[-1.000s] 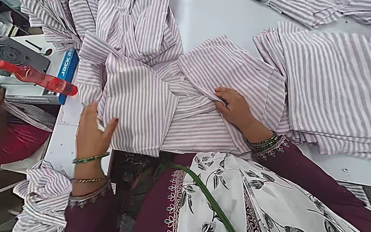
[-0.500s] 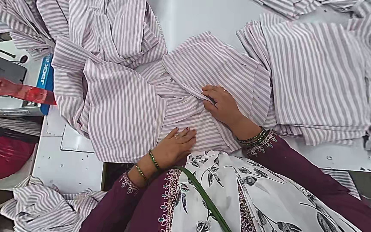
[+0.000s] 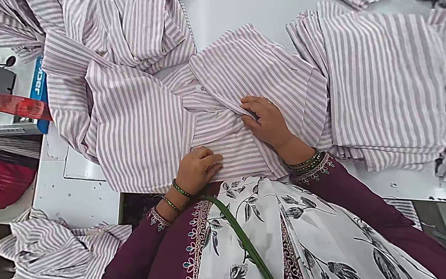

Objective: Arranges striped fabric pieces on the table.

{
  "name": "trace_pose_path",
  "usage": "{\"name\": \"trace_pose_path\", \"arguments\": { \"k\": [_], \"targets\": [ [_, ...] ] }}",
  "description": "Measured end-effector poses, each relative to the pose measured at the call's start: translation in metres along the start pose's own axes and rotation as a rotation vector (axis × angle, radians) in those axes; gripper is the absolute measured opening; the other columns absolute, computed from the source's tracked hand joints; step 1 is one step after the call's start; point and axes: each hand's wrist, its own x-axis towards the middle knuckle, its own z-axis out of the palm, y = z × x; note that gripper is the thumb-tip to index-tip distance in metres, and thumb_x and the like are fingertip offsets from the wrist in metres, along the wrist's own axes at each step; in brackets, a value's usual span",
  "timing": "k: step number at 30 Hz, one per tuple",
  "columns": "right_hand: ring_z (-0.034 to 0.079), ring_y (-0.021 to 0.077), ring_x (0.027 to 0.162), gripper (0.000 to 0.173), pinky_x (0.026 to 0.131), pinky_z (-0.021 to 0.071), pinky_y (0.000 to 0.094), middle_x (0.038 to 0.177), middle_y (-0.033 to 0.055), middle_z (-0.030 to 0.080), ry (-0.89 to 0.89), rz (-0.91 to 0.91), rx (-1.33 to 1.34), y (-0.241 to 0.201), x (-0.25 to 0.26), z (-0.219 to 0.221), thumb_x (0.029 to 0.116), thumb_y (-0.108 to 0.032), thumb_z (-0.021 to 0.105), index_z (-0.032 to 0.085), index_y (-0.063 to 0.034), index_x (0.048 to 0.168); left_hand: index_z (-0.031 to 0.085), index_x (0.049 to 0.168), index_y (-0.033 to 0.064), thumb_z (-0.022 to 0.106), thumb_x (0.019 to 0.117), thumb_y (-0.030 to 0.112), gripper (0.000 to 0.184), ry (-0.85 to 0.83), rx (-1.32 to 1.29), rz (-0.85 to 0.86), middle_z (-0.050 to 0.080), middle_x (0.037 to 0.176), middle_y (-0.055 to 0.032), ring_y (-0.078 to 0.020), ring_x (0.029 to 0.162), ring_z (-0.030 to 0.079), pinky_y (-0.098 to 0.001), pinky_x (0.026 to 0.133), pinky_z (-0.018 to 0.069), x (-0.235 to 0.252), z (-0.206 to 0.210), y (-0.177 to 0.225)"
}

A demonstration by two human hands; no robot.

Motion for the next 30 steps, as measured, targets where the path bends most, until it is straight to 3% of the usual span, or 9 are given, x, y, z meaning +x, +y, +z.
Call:
{"name": "trace_pose_path", "arguments": {
  "k": [6,10,12,14,17,20,23,27,30],
  "targets": [
    [0.058,0.0372,0.131,0.031,0.113,0.0361,0.0593,0.132,0.0198,0.066,-0.032,0.025,0.018,-0.002,0.001,-0.002,0.0963,-0.016,0.053,0.073,0.0009,0.113,0.072,0.093,0.0001,0.058,0.0972,0.016,0.022,-0.246,-0.119,-0.035,0.070,0.088,-0.0164,-0.0332,0.085,0.070,-0.0485,0.076,0.0552,0.009,-0.020,0.004],
    [0.058,0.0388,0.130,0.031,0.112,0.0371,0.0606,0.131,0.0207,0.067,-0.011,0.000,0.027,0.000,0.000,-0.001,0.0969,-0.018,0.053,0.073,0.0012,0.111,0.069,0.092,-0.0025,0.050,0.1059,0.027,0.038,-0.240,-0.492,0.001,0.068,0.087,-0.0073,-0.0036,0.086,0.063,-0.0204,0.082,0.0509,0.006,-0.048,-0.011],
    [0.062,0.0381,0.124,0.026,0.106,0.0432,0.0571,0.124,0.0211,0.069,0.049,-0.015,0.053,0.002,-0.001,0.001,0.0944,-0.016,0.057,0.074,0.0029,0.102,0.075,0.107,0.0043,0.050,0.1046,0.035,0.040,-0.074,-0.252,-0.019,0.073,0.117,-0.0094,-0.0166,0.119,0.065,-0.0392,0.102,0.0501,0.008,-0.043,-0.011],
    [0.067,0.0341,0.110,0.018,0.094,0.0505,0.0499,0.112,0.0201,0.072,0.129,-0.045,0.076,0.006,0.000,0.003,0.0906,-0.013,0.061,0.071,0.0025,0.090,0.066,0.136,0.0098,0.045,0.1032,0.049,0.055,-0.130,0.037,-0.046,0.051,0.155,-0.0129,-0.0382,0.150,0.036,-0.0655,0.119,0.0260,0.016,-0.029,-0.013],
    [0.068,0.0322,0.101,0.016,0.090,0.0508,0.0476,0.104,0.0184,0.072,0.197,-0.090,0.059,-0.004,-0.001,-0.002,0.0898,-0.011,0.061,0.069,0.0011,0.085,0.038,0.160,0.0148,0.040,0.1001,0.065,0.078,-0.390,0.255,-0.189,0.020,0.171,-0.0117,-0.0398,0.159,0.007,-0.0688,0.121,0.0031,0.030,-0.009,-0.006],
    [0.061,0.0365,0.126,0.032,0.109,0.0410,0.0587,0.131,0.0191,0.066,-0.007,-0.136,-0.006,-0.030,-0.007,-0.010,0.0967,-0.022,0.057,0.072,0.0007,0.114,0.036,0.160,0.0104,0.035,0.0985,0.070,0.085,-0.377,0.279,-0.179,0.023,0.170,-0.0119,-0.0383,0.159,0.011,-0.0666,0.122,0.0046,0.033,-0.004,-0.008],
    [0.020,0.0330,0.156,0.075,0.124,0.0120,0.0593,0.166,0.0173,0.028,-0.502,-0.071,-0.180,-0.043,-0.019,0.003,0.1009,-0.055,0.049,0.041,-0.0041,0.156,0.034,0.157,-0.0028,0.033,0.0989,0.069,0.092,-0.247,0.263,-0.163,0.028,0.167,-0.0181,-0.0370,0.156,0.023,-0.0626,0.123,0.0148,0.027,-0.001,-0.013],
    [0.004,0.0286,0.159,0.086,0.125,-0.0002,0.0556,0.171,0.0133,0.011,-0.619,-0.100,-0.311,-0.035,-0.028,0.011,0.0993,-0.068,0.036,0.027,-0.0090,0.162,0.026,0.158,-0.0080,0.039,0.0998,0.060,0.090,-0.166,0.266,-0.218,0.024,0.167,-0.0237,-0.0367,0.157,0.021,-0.0584,0.123,0.0162,0.030,0.001,-0.015],
    [0.014,0.0300,0.158,0.082,0.124,0.0054,0.0580,0.170,0.0135,0.020,-0.557,-0.157,-0.309,-0.032,-0.036,0.011,0.1018,-0.064,0.034,0.032,-0.0060,0.160,0.028,0.160,0.0001,0.034,0.0999,0.067,0.090,-0.304,0.319,-0.292,0.019,0.170,-0.0165,-0.0350,0.159,0.011,-0.0600,0.124,0.0087,0.036,-0.004,-0.010]
  ]
}}
